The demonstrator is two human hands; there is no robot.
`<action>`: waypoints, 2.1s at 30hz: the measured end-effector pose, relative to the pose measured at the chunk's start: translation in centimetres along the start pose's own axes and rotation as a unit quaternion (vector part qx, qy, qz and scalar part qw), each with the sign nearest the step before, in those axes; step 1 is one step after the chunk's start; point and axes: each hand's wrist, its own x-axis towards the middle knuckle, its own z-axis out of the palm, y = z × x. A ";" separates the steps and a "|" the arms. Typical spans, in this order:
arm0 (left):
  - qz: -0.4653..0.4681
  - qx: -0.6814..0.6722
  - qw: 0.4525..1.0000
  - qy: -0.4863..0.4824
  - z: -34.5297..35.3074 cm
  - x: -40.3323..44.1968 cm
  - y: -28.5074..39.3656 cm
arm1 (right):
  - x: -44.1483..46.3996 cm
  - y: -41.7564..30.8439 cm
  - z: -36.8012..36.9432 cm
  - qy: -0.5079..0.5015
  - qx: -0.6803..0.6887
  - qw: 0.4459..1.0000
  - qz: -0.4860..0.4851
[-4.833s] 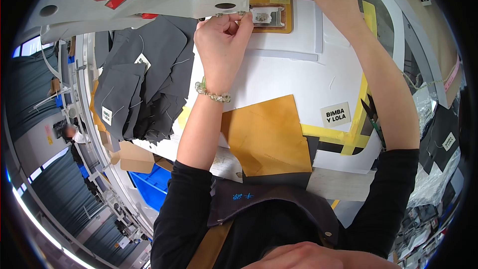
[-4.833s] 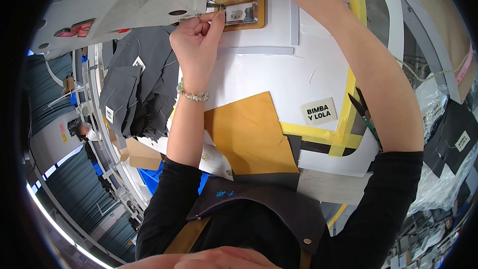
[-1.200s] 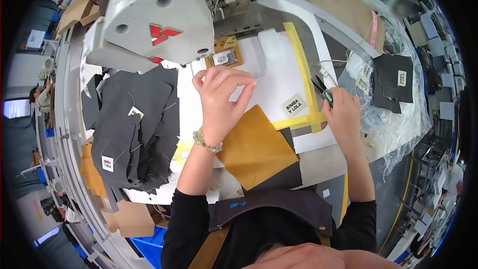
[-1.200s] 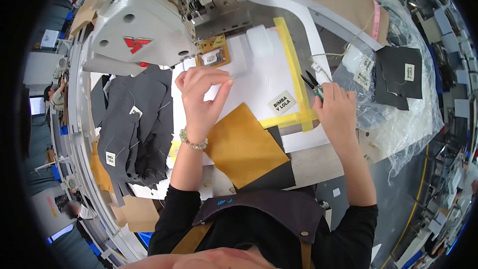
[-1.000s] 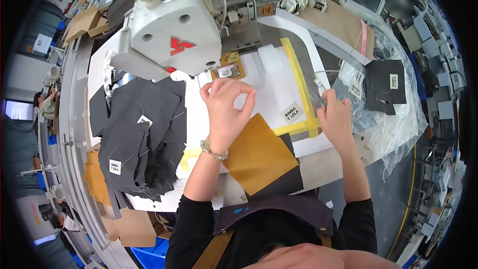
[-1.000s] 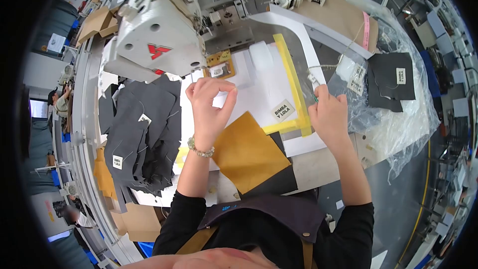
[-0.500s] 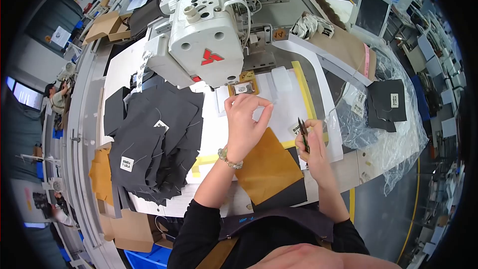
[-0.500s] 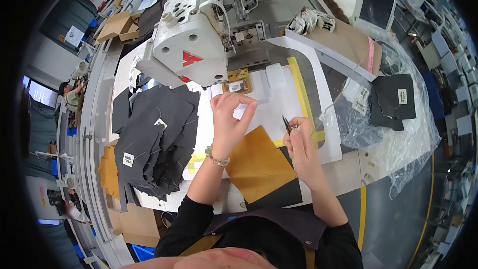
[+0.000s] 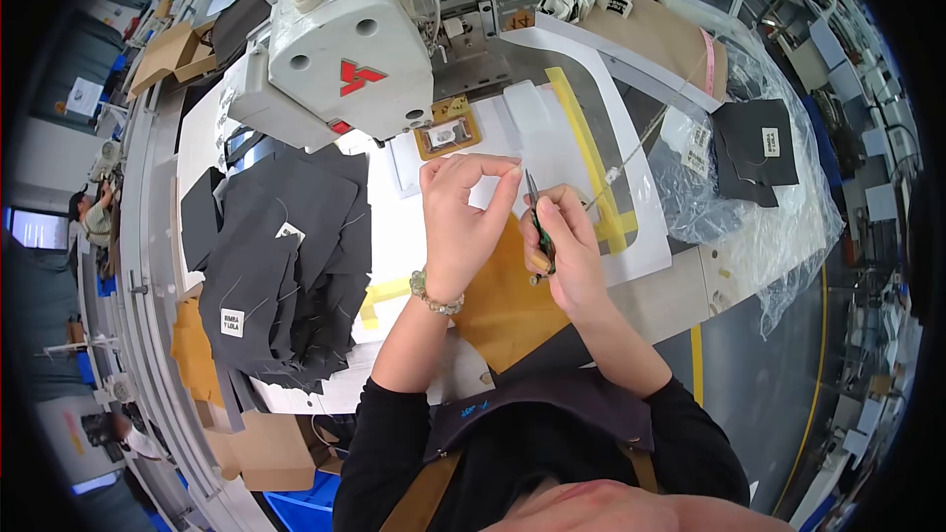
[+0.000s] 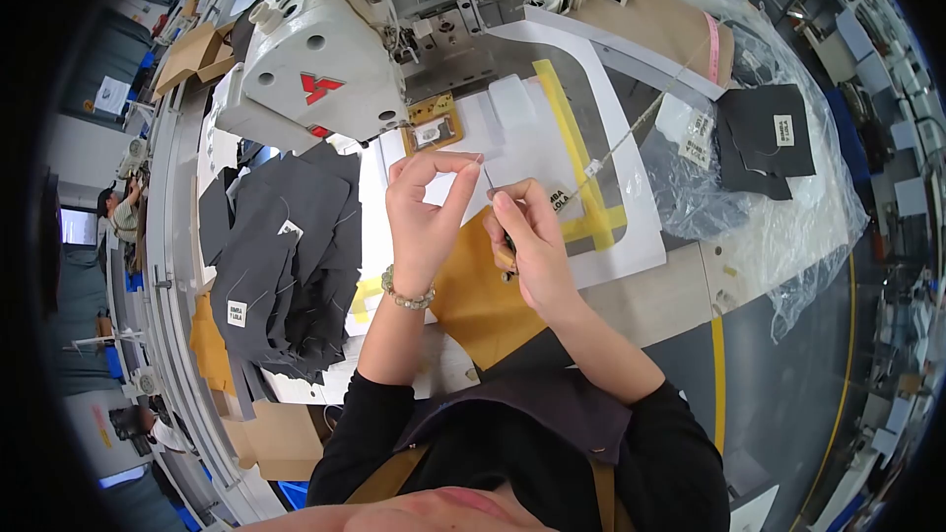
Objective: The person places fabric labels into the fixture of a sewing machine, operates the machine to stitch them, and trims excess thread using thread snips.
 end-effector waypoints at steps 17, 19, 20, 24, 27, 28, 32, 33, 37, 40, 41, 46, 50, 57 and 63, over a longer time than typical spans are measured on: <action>-0.005 0.003 0.999 -0.038 0.5 -0.3 0.3 | 0.9 0.4 0.0 0.021 0.047 0.998 -0.033; -0.023 -0.005 0.999 -0.048 0.3 -0.3 0.5 | 1.0 0.5 -0.1 0.022 0.045 0.998 -0.033; -0.031 -0.009 0.998 -0.053 0.2 -0.4 0.5 | 1.1 0.6 -0.2 0.021 0.044 0.998 -0.034; -0.032 -0.013 0.998 -0.055 0.2 -0.3 0.4 | 1.0 0.5 -0.1 0.023 0.050 0.998 -0.031; -0.038 -0.015 0.997 -0.059 0.2 -0.3 0.5 | 1.0 0.5 0.1 0.035 0.059 0.997 -0.042; -0.039 -0.013 0.997 -0.059 0.2 -0.3 0.5 | 1.0 0.5 0.1 0.035 0.060 0.997 -0.043; -0.044 -0.016 0.997 -0.061 0.2 -0.4 0.2 | 1.0 0.7 0.0 0.031 0.053 0.997 -0.045; -0.046 -0.019 0.997 -0.063 0.2 -0.4 0.2 | 0.9 0.7 0.0 0.029 0.050 0.997 -0.046; -0.030 0.004 0.999 -0.038 0.0 -0.2 -0.4 | 0.9 0.9 -0.1 0.049 0.025 0.996 -0.064; -0.060 0.060 0.996 -0.017 -0.5 0.3 -3.0 | 1.0 0.5 -1.5 0.057 -0.069 0.992 -0.092; -0.080 0.081 0.993 -0.014 -0.8 0.5 -4.5 | 1.3 0.1 -2.3 0.045 -0.166 0.980 -0.103; -0.181 0.173 0.968 -0.018 -2.2 0.9 -9.0 | 3.7 -3.9 -5.9 -0.005 -0.566 0.814 -0.135; -0.161 0.235 0.958 0.027 -2.2 0.6 -10.6 | 6.7 -5.7 -8.9 -0.022 -0.733 0.650 -0.200; -0.205 0.200 0.955 0.075 -1.0 0.4 -11.6 | 9.9 -8.9 -9.5 -0.104 -0.825 0.482 -0.276; -0.284 0.090 0.949 0.104 -0.1 0.9 -11.1 | 14.2 -7.9 -6.1 -0.162 -0.729 0.562 -0.354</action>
